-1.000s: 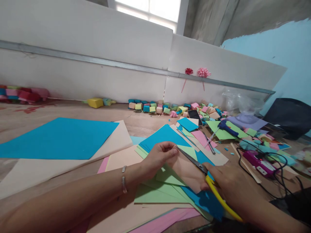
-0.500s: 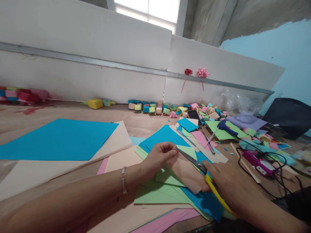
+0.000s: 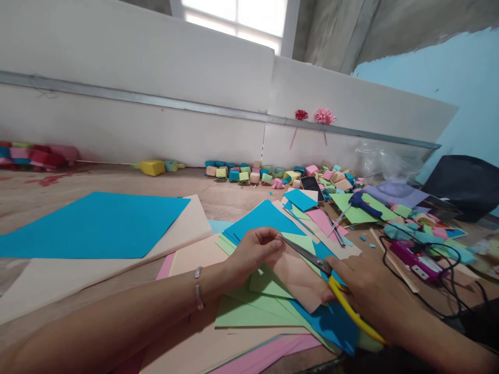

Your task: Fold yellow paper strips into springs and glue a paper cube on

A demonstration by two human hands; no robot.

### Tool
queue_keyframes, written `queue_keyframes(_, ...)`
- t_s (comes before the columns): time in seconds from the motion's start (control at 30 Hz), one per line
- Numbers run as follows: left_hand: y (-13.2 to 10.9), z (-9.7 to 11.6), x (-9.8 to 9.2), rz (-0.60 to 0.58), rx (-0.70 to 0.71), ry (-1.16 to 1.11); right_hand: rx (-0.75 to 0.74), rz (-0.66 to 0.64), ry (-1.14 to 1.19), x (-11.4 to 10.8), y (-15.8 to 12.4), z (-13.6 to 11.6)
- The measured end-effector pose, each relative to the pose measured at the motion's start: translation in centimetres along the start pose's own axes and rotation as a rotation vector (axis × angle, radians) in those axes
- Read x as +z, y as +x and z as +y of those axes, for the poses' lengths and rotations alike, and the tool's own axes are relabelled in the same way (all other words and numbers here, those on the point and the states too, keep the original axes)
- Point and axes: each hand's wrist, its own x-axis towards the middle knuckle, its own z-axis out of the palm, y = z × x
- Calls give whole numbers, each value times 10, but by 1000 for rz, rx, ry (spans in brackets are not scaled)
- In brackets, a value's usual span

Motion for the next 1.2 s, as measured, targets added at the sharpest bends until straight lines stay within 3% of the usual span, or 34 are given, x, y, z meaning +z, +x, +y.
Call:
queue_keyframes(0.43, -1, 1, 1, 1, 0, 41, 11, 37, 164, 11, -3, 15)
queue_keyframes(0.57, -2, 3, 2, 16, 12, 23, 76, 65, 215, 8, -6, 24)
queue_keyframes(0.67, -3, 5, 3, 7, -10, 48, 152, 98, 404, -2, -1, 29)
queue_keyframes(0.77, -5, 6, 3, -22, -34, 55, 222, 159, 653, -15, 21, 26)
queue_keyframes(0.9, -6, 4, 2, -66, -63, 39, 140, 251, 874, -25, 71, 9)
queue_keyframes(1.03, -6, 4, 2, -107, -85, -2, 53, 216, 947, -19, 110, -9)
queue_keyframes(1.2, -4, 6, 3, -33, -110, -30, 103, 248, 941, -10, 121, -3)
